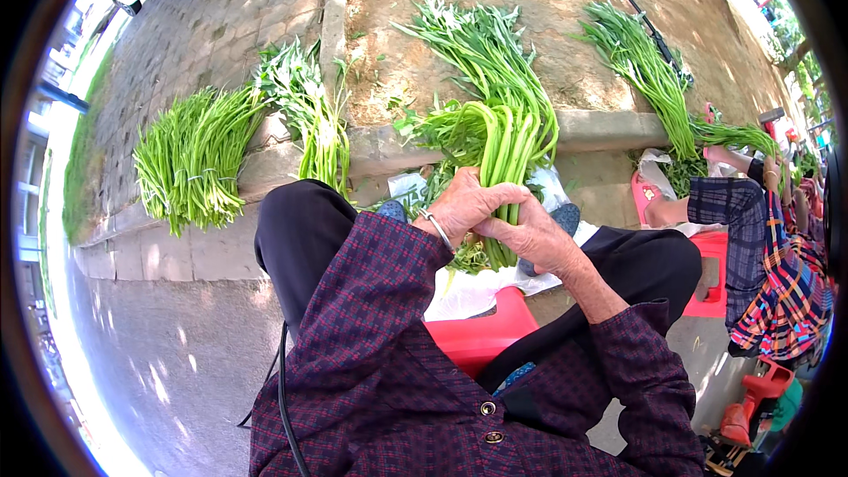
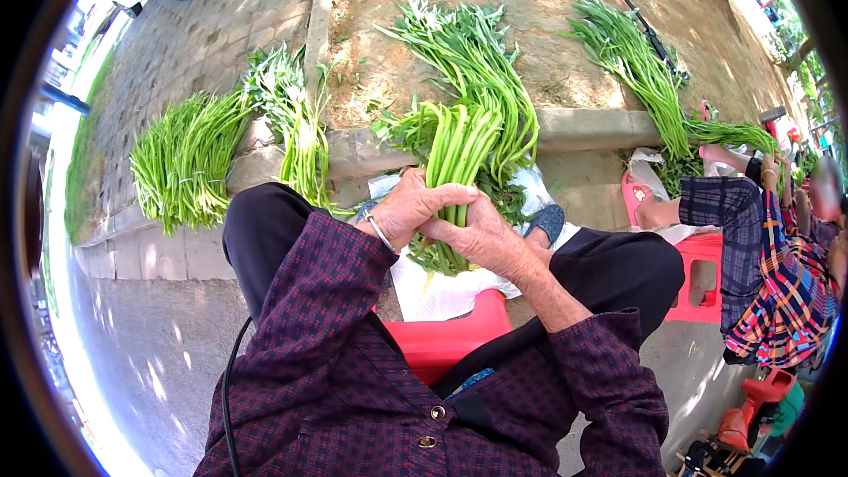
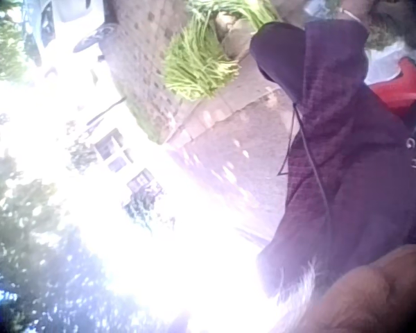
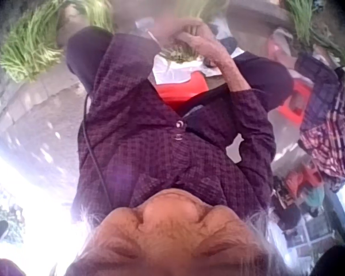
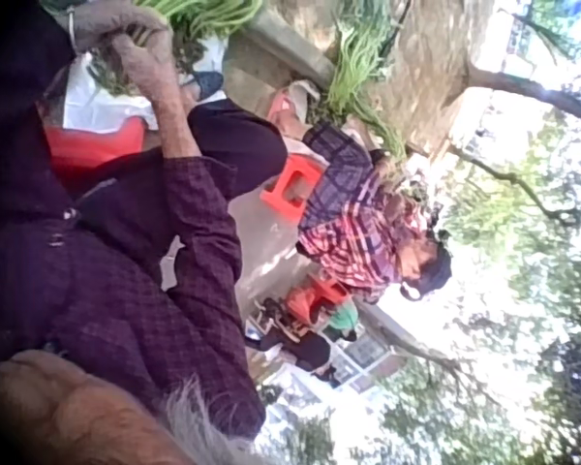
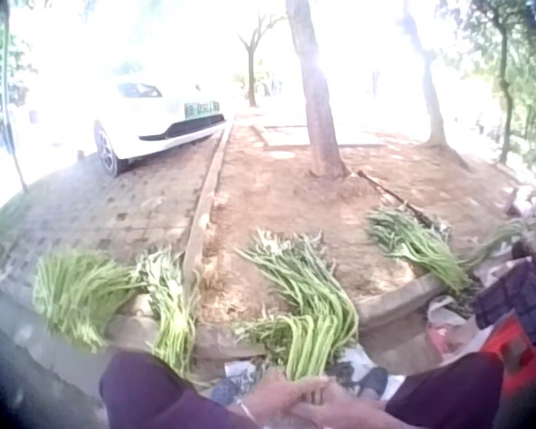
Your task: The person sorts bunches of leafy green vegetables by hand, picking through individual stalks and placing them into a central pile while sitting outdoors.
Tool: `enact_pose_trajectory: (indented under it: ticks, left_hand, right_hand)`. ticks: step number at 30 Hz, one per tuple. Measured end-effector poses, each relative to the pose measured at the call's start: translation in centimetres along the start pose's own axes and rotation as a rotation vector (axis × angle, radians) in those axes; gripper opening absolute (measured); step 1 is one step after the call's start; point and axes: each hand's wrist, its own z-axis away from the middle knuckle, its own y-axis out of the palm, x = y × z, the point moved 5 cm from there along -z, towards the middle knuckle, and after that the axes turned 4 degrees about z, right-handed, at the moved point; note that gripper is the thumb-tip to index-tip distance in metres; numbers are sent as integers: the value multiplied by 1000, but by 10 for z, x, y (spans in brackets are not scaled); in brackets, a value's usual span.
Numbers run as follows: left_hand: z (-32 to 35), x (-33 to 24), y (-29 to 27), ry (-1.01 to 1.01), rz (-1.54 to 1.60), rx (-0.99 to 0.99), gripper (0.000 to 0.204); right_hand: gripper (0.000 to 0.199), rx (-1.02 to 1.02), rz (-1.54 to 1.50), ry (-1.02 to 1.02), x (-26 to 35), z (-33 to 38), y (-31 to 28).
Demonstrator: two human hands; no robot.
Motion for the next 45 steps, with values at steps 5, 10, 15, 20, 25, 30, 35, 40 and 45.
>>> enact_pose_trajectory:
  ticks: [5, 10, 15, 20, 25, 30, 35, 40, 45]
  left_hand:
    - [5, -31, 3, 110, 124, 28, 19]
    - [21, -64, -2, 120, 236, 111, 16]
    - [24, -134, -10, 174, 258, 98, 22]
    - [26, -215, -64, 339, 193, -8, 31]
    - [-7, -279, -138, 248, 19, 33, 35]
    - [5, -381, -210, 451, -196, -123, 20]
    - [-11, -348, -262, 280, -401, 83, 23]
    - [-40, -168, -349, -23, -451, -332, 13]
    - [-11, -41, -431, -235, -845, -542, 14]
  right_hand:
    - [55, 85, 302, 129, -5, 4, -15]
    - [62, -21, 185, 2, 20, 13, -35]
    - [50, -72, 264, -25, 8, 11, -37]
    - [38, -86, 568, -103, 10, 13, -24]
    - [35, -35, 775, -168, 8, 15, -12]
    - [33, 14, 859, -119, 7, 13, -6]
    - [35, 68, 895, -72, 14, 7, -1]
    - [36, 116, 887, -49, 4, -2, 6]
    - [37, 146, 865, -83, 1, -5, 13]
